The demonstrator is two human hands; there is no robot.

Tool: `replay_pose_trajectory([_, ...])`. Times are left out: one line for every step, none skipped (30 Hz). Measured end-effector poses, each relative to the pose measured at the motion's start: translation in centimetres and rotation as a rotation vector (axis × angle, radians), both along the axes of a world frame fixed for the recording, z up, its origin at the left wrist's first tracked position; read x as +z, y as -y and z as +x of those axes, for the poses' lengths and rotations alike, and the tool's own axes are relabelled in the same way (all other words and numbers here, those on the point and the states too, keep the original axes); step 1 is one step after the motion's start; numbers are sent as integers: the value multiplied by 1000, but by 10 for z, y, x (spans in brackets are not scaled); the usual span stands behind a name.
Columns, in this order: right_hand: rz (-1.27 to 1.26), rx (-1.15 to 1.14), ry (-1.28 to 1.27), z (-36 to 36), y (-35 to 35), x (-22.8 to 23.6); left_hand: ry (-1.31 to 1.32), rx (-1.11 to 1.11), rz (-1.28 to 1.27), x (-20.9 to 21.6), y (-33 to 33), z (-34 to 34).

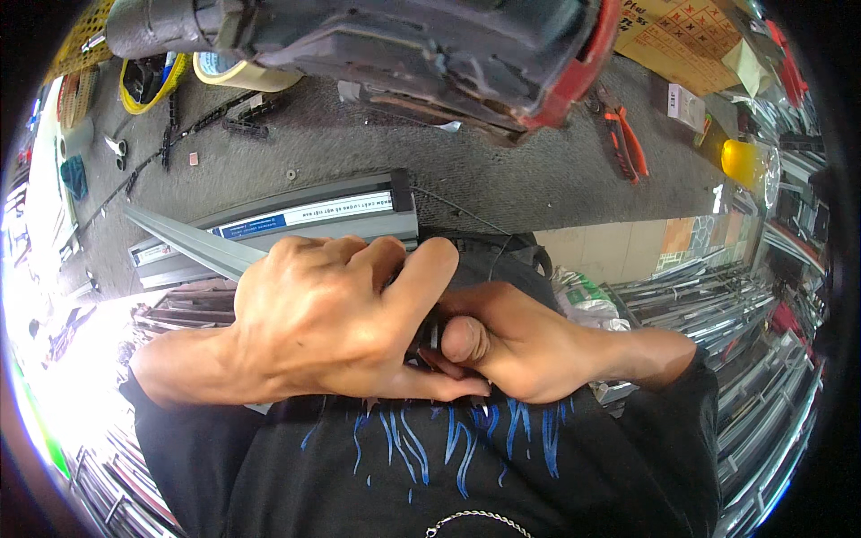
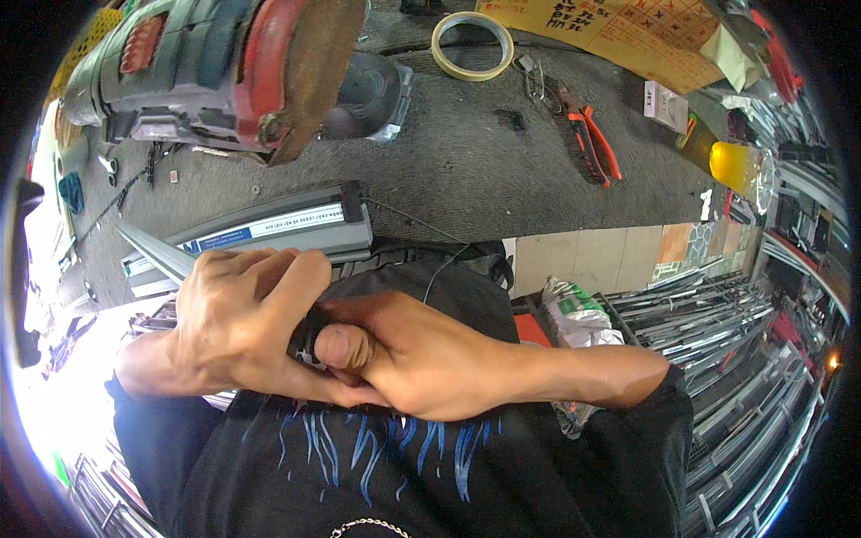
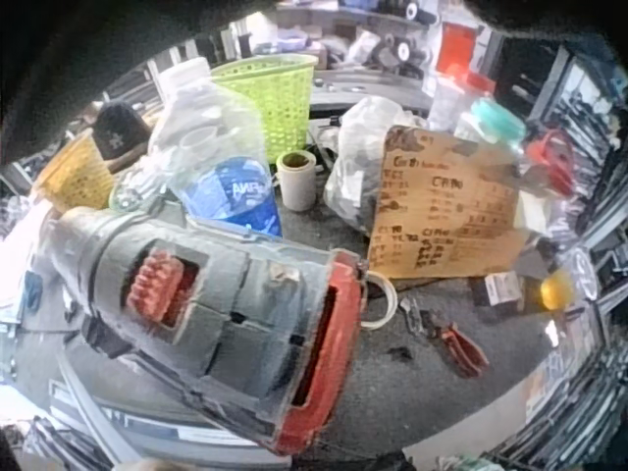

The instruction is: The person assembles a window frame by inserting small plastic clips into a metal profile, using pliers to secure them, and applying tape to the profile. The person handles the profile, clips, pliers, and tape throughout the process.

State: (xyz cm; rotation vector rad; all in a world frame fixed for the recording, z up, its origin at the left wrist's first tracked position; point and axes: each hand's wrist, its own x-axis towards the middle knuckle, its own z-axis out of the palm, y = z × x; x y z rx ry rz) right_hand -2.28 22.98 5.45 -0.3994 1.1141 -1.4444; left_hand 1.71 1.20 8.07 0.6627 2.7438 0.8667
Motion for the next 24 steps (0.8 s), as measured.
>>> replay_pose_trajectory([-13,-3,-5,0,1,1,11,7,-5,1,0,0])
replay_pose_trajectory([-23,-9,-9,0,1,1,38,3,-16,2,0,-1])
replay_pose_trajectory([-15,-19,15,0,2,3,68,-1,-26,4,1,-2])
replay_pose_trajectory([-9,-29,37,-1,3,4,94,3,-39,5,2,-3])
replay_pose_trajectory([-2,-40,54,-2,3,4,69,5,-27,6,2,-4])
replay_pose_trajectory([-10,-44,36,-3,4,5,42,13,-17,6,2,-6])
replay_pose_trajectory([-18,-50,24,-4,5,6,22,20,-6,8,1,-6])
replay_pose_trajectory([-26,-55,18,-4,6,7,44,18,-20,9,1,-7])
replay_pose_trajectory([-15,-50,37,-5,7,8,62,18,-32,11,2,-8])
replay_pose_trajectory([-3,-44,54,-6,7,9,83,34,-32,12,2,-8])
replay_pose_trajectory([7,-40,68,-6,7,9,66,14,-41,13,2,-9])
replay_pose_trajectory([0,-38,62,-7,7,10,51,9,-38,13,2,-10])
replay_pose_trajectory([-6,-36,58,-7,7,10,65,4,-45,13,2,-10])
replay_pose_trajectory([-7,-42,49,-7,7,10,56,2,-48,13,2,-10])
replay_pose_trajectory([-9,-35,60,-8,6,9,82,-3,-57,14,2,-10])
replay_pose_trajectory([-12,-28,51,-8,6,9,96,16,-45,14,2,-10])
replay_pose_trajectory([-24,-17,24,-10,6,7,88,0,-58,13,1,-10])
replay_pose_trajectory([-35,-6,-3,-11,5,5,84,-2,-48,13,1,-11])
replay_pose_trajectory([-49,7,-42,-13,5,3,81,-2,-38,13,1,-13])
replay_pose_trajectory([-61,17,-86,-16,5,1,78,-3,-29,13,1,-15])
replay_pose_trajectory([-61,0,-46,-18,4,0,71,-4,-17,13,2,-17])
replay_pose_trajectory([-65,-15,-8,-20,5,-1,70,-6,-3,14,2,-19])
replay_pose_trajectory([-58,-7,33,-23,5,-3,121,-36,20,15,6,-23])
replay_pose_trajectory([-50,1,74,-24,5,-4,179,-68,47,14,13,-29])
